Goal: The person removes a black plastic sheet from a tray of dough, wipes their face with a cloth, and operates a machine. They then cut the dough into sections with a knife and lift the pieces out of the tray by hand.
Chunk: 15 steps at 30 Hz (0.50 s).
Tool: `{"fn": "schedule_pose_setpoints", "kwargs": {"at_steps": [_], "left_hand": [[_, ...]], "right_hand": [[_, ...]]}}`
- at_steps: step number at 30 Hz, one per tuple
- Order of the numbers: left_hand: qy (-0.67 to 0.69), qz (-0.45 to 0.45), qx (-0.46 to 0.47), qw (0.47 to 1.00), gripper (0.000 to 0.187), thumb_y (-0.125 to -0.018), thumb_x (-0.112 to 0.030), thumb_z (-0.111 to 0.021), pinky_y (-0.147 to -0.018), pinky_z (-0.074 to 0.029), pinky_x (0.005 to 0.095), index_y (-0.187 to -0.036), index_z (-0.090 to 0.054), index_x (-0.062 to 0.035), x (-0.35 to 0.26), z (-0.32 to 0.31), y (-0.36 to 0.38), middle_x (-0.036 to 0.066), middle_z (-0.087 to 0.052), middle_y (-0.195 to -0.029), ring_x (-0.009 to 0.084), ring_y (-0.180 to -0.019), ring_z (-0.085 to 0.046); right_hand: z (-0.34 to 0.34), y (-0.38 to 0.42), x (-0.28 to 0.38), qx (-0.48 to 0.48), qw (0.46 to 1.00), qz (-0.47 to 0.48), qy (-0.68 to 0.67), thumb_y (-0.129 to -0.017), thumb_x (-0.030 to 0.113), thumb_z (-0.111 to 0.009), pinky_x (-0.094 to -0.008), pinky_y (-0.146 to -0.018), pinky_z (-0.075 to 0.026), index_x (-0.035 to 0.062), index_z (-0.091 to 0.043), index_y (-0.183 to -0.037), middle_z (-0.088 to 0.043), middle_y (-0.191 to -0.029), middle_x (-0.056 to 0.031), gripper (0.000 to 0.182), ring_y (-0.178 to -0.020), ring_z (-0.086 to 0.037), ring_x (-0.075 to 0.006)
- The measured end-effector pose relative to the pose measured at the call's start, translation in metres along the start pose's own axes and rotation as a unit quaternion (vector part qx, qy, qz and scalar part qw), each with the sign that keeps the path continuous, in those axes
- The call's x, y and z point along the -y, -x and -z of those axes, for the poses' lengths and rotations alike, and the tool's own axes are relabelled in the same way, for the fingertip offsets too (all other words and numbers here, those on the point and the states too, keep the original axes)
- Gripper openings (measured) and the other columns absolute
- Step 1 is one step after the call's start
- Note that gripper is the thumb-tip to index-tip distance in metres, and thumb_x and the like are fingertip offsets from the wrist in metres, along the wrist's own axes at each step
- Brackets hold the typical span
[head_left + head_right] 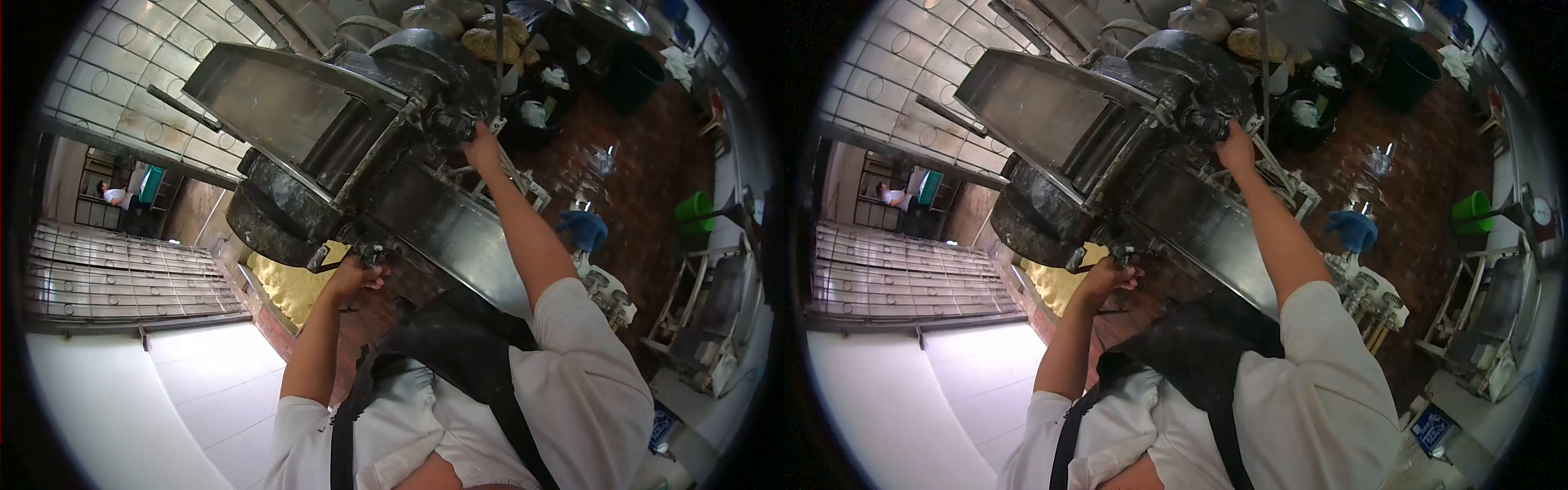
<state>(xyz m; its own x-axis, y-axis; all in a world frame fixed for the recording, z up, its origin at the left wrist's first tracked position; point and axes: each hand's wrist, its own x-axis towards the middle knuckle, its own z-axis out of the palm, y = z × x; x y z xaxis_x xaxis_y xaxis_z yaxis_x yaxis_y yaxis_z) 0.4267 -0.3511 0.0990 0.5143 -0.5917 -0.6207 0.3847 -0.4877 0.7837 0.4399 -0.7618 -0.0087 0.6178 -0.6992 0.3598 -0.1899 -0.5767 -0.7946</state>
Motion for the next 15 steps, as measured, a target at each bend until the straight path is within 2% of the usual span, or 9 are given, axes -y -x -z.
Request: {"fn": "schedule_pose_setpoints", "kwargs": {"at_steps": [3,6,7,8,9,12,15], "left_hand": [[-0.037,0.006,-0.011,0.999,0.037,-0.091,-0.016,-0.067,-0.061,-0.052,0.0299,-0.119,-0.054,0.004,0.017,0.003,-0.015,0.012,-0.068,-0.091,0.0155,-0.069,-0.063],[-0.168,0.006,-0.047,0.985,0.039,-0.089,-0.026,-0.07,-0.054,-0.048,0.0284,-0.115,-0.056,0.0009,0.022,0.001,-0.01,0.008,-0.066,-0.082,0.0141,-0.062,-0.06],[-0.141,0.005,-0.084,0.986,0.038,-0.089,-0.028,-0.071,-0.054,-0.048,0.0285,-0.111,-0.057,-0.0001,0.016,-0.003,-0.007,0.007,-0.064,-0.078,0.0145,-0.061,-0.059],[-0.113,0.002,-0.12,0.986,0.037,-0.088,-0.03,-0.072,-0.055,-0.048,0.0286,-0.108,-0.059,-0.0012,0.009,-0.008,-0.005,0.006,-0.063,-0.075,0.0148,-0.061,-0.059],[-0.085,0.002,-0.155,0.984,0.036,-0.087,-0.032,-0.072,-0.055,-0.047,0.0287,-0.104,-0.06,-0.0022,0.002,-0.014,0.001,0.005,-0.062,-0.072,0.0151,-0.06,-0.059],[0.028,0.077,-0.158,0.984,0.03,-0.09,-0.028,-0.067,-0.053,-0.044,0.0284,-0.104,-0.058,-0.003,-0.025,-0.027,0.009,0.003,-0.059,-0.075,0.0142,-0.062,-0.056],[0.186,0.075,-0.049,0.978,0.025,-0.091,-0.022,-0.065,-0.059,-0.047,0.0299,-0.105,-0.058,-0.002,-0.011,-0.005,-0.001,0.007,-0.064,-0.084,0.0148,-0.065,-0.057]], "right_hand": [[0.011,0.005,0.024,-0.006,0.998,-0.036,0.044,-0.071,0.006,-0.076,-0.0425,-0.079,-0.05,-0.0019,-0.055,-0.119,-0.064,-0.086,-0.0206,0.053,-0.084,-0.063,-0.0374],[0.017,0.007,0.009,0.031,0.999,-0.02,0.013,-0.082,0.023,-0.074,-0.0421,-0.067,-0.05,0.0011,-0.057,-0.122,-0.066,-0.092,-0.02,0.049,-0.078,-0.064,-0.0326],[0.03,0.002,0.023,0.105,0.976,-0.168,-0.094,-0.082,0.028,-0.074,-0.0385,-0.061,-0.047,0.0005,-0.058,-0.117,-0.065,-0.086,-0.0164,0.047,-0.074,-0.063,-0.028],[0.047,-0.006,0.035,0.174,0.915,-0.307,-0.197,-0.083,0.034,-0.074,-0.0349,-0.055,-0.045,-0.0002,-0.059,-0.111,-0.064,-0.08,-0.0129,0.047,-0.069,-0.061,-0.0234],[0.059,-0.008,0.044,0.237,0.817,-0.437,-0.293,-0.083,0.04,-0.073,-0.0313,-0.049,-0.042,-0.0008,-0.06,-0.106,-0.062,-0.074,-0.0094,0.048,-0.065,-0.06,-0.0188],[0.041,-0.024,0.019,0.296,0.622,-0.505,-0.52,-0.087,0.052,-0.065,-0.0237,-0.043,-0.032,0.002,-0.061,-0.1,-0.059,-0.069,-0.0037,0.052,-0.059,-0.054,-0.0106],[0.03,-0.026,0.013,0.251,0.672,-0.486,-0.498,-0.088,0.04,-0.068,-0.0256,-0.046,-0.039,0.0015,-0.055,-0.106,-0.056,-0.074,-0.0041,0.045,-0.061,-0.053,-0.0107]]}}
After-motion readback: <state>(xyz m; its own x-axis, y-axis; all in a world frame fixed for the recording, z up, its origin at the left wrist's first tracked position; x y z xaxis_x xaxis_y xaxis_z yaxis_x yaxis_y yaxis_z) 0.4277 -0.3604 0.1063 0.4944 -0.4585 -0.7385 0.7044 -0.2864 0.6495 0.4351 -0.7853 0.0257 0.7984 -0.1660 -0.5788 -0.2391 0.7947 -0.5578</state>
